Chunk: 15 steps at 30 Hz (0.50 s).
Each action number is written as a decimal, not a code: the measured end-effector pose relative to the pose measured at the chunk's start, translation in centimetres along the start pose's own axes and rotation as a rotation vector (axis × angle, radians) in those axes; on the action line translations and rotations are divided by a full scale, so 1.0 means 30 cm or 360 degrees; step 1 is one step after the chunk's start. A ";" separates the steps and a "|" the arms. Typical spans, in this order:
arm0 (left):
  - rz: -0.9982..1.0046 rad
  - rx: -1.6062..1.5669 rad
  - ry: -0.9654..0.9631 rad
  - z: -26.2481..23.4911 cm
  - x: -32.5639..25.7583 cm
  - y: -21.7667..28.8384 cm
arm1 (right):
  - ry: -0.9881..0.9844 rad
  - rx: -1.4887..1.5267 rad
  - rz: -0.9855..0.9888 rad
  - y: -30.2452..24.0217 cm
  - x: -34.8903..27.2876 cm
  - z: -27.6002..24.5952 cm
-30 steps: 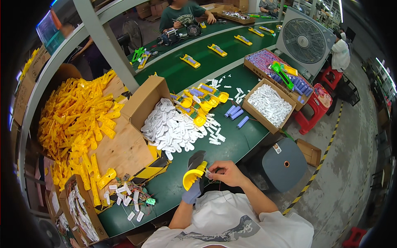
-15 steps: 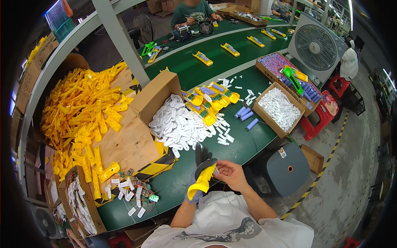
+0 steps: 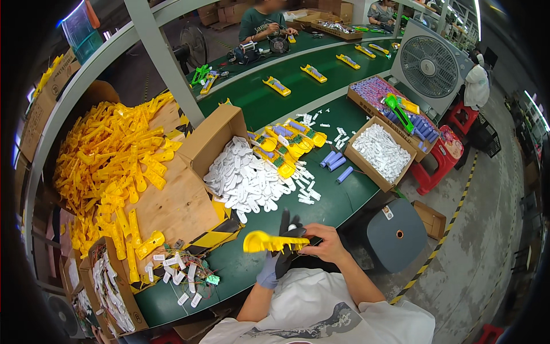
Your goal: The recorder is assembling small electronic components into plastic yellow toy housings on an assembly line.
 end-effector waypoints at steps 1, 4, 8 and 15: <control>0.0007 -0.0001 0.0004 0.015 0.011 0.013 | -0.0006 -0.0003 -0.0005 -0.012 0.005 -0.001; 0.0314 -0.0566 0.0384 -0.012 0.038 0.036 | -0.0156 0.0119 0.0098 -0.029 0.009 0.026; 0.0347 -0.0335 0.0742 -0.063 0.019 -0.004 | 0.0026 0.0823 0.0593 0.038 -0.017 0.070; 0.0267 0.0244 0.1211 -0.121 0.002 0.039 | -0.0108 0.0393 0.0688 0.016 -0.005 0.041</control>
Point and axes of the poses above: each hand's wrist, its own x-axis towards the middle knuckle, its own z-axis out of the palm, y = z × x, the point moved 6 cm from there along x, towards the middle knuckle, and after that the axes turned 5 degrees about -y, right-handed, at the moved point
